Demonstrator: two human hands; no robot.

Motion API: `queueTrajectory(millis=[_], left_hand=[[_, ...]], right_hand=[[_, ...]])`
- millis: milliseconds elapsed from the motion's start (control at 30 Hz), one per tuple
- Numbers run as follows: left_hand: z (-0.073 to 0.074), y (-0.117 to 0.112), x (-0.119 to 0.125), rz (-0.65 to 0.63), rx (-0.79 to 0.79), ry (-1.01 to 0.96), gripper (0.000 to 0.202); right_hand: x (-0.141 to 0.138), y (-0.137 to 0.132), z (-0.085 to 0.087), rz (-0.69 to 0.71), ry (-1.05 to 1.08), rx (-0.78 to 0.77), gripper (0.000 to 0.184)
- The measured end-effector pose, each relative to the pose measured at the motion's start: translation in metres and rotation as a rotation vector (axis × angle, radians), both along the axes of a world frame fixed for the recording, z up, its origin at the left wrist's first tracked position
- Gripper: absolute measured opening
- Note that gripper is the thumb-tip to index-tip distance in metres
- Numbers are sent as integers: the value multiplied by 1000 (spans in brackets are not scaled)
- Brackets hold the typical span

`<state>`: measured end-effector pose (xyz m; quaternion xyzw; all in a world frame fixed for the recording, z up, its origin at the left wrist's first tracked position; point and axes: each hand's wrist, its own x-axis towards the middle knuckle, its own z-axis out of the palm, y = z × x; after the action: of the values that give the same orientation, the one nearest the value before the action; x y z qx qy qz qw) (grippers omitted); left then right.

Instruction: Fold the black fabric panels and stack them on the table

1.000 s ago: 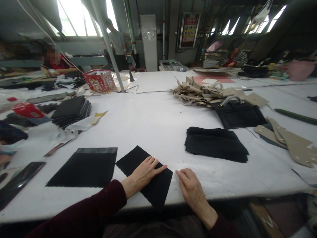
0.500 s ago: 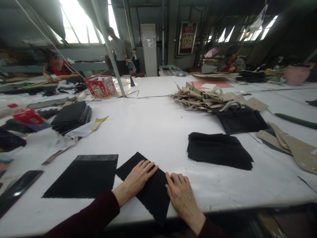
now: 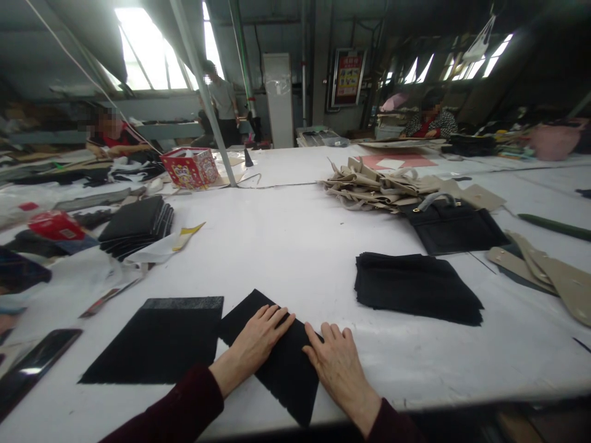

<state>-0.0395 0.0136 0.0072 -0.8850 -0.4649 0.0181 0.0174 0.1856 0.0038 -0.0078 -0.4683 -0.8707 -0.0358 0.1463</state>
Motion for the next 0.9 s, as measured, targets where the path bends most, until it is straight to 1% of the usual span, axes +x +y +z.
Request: queueTrajectory(millis=[100,167,233,267,300,333,433,467,500,533,600,667,733,800,833,900], left_hand=[[6,5,-1,27,-43,-65,64],[11,12,1,82,-70,-106,47],[16,20,6,140,-83,-124,26],[17,23,10,155,-88,-124,19],[18,26,14,155,-92,-121,15],[18,28,18,146,-95,-118,13],[14,29,32,77,-119,-147,21],[12,28,36,55,-132,-179,24],[11,26,40,39,-145,-223,24],[10,26,44,29,-158,-274,21],[12,28,55,42,-184,-373,16],[17,38,71,77,-246,-451,20],[24,54,96,93,-344,-522,14],[32,75,131,93,-417,-598,11],[35,87,150,97,-420,-630,12],[40,113,188,104,-334,-669,10]], right_hand=[[15,-5,-1,-1,25,8,42],[22,-7,1,-15,66,-14,36],[23,-7,5,-43,132,-67,22],[22,-7,6,-60,178,-101,18],[20,-5,7,-77,233,-137,17],[18,-4,8,-89,296,-172,20],[17,3,9,-96,493,-290,42],[20,6,10,-98,558,-354,45],[27,8,12,-99,624,-439,43],[36,10,16,-103,690,-530,38],[62,16,28,-119,796,-681,28],[98,25,45,-145,819,-733,25],[140,40,62,-172,747,-707,27],[182,62,75,-178,632,-629,29],[201,76,79,-186,564,-564,30],[236,105,84,-230,394,-428,29]])
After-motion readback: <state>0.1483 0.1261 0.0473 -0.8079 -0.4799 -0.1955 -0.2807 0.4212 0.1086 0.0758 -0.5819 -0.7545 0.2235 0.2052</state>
